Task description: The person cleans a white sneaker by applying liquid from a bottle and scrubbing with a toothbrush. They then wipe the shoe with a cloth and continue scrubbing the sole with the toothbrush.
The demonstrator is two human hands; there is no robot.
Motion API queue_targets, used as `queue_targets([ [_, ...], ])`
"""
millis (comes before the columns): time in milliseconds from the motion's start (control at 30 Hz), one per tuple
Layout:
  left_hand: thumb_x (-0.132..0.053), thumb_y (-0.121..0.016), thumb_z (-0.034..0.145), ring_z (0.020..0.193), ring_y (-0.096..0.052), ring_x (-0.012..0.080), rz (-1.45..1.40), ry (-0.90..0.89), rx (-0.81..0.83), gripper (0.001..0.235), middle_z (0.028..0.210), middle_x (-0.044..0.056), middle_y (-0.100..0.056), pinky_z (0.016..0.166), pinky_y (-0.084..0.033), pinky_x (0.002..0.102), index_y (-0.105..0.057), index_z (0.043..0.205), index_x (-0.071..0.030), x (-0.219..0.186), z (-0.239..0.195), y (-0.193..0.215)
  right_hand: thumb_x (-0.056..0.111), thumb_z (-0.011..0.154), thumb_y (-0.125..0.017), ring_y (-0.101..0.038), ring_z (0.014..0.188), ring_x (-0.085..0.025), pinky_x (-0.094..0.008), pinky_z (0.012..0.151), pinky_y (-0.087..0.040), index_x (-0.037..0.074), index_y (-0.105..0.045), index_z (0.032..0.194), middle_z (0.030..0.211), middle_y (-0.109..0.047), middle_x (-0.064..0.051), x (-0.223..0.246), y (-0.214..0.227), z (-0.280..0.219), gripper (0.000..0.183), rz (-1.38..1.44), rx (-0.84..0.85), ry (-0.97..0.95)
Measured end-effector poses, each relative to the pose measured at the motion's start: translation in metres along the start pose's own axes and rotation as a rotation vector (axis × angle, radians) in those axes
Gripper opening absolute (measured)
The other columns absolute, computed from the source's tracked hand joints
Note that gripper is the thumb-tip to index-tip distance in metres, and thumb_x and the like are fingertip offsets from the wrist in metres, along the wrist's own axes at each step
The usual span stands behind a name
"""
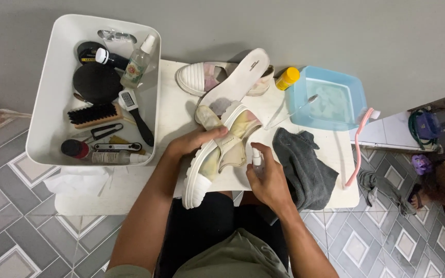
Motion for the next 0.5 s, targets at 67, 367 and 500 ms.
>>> queue_targets([
  [67,-0.048,-0.065,0.095,0.138,-0.045,0.0343,0.004,0.006,0.007,0.076,0.151,0.024,-0.046,0.120,-0.027,0.049,-0.046,0.147,0.005,-0.007,-0.004,0.000,0.006,0.087,-0.063,-0.068,0.066,-0.027,-0.040,0.060,-0.050,0.016,-0.053,0.137,0.074,-0.070,-0.010,0.009,-0.001,-0.005,0.052,-0.007,0.012,-0.029],
  [367,-0.044,-0.057,0.100,0.140,-0.042,0.0344,0.016,-0.022,0.004,0.067,0.150,0.024,-0.045,0.122,-0.025,0.050,-0.050,0.143,0.007,-0.009,-0.003,0.002,0.010,0.087,-0.061,-0.070,0.103,-0.049,-0.059,0.084,-0.056,0.019,-0.053,0.139,0.114,-0.072,-0.026,0.022,-0.006,-0.008,0.053,-0.130,0.078,-0.013],
  [500,-0.049,-0.058,0.098,0.144,-0.039,0.0329,0.027,0.009,0.022,0.074,0.154,0.024,-0.041,0.123,-0.021,0.046,-0.047,0.145,0.007,-0.004,-0.002,0.005,0.000,0.085,-0.058,-0.072,0.091,-0.052,-0.060,0.083,-0.054,0.008,-0.052,0.140,0.102,-0.070,-0.035,0.031,0.012,0.004,0.056,-0.049,-0.014,-0.022],
])
Point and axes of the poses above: each hand's wrist, its own z-axis towards the middle knuckle, its own y-axis out of the back of the hand, x = y × z, the point moved 6 cm from there along z, towards the middle knuckle
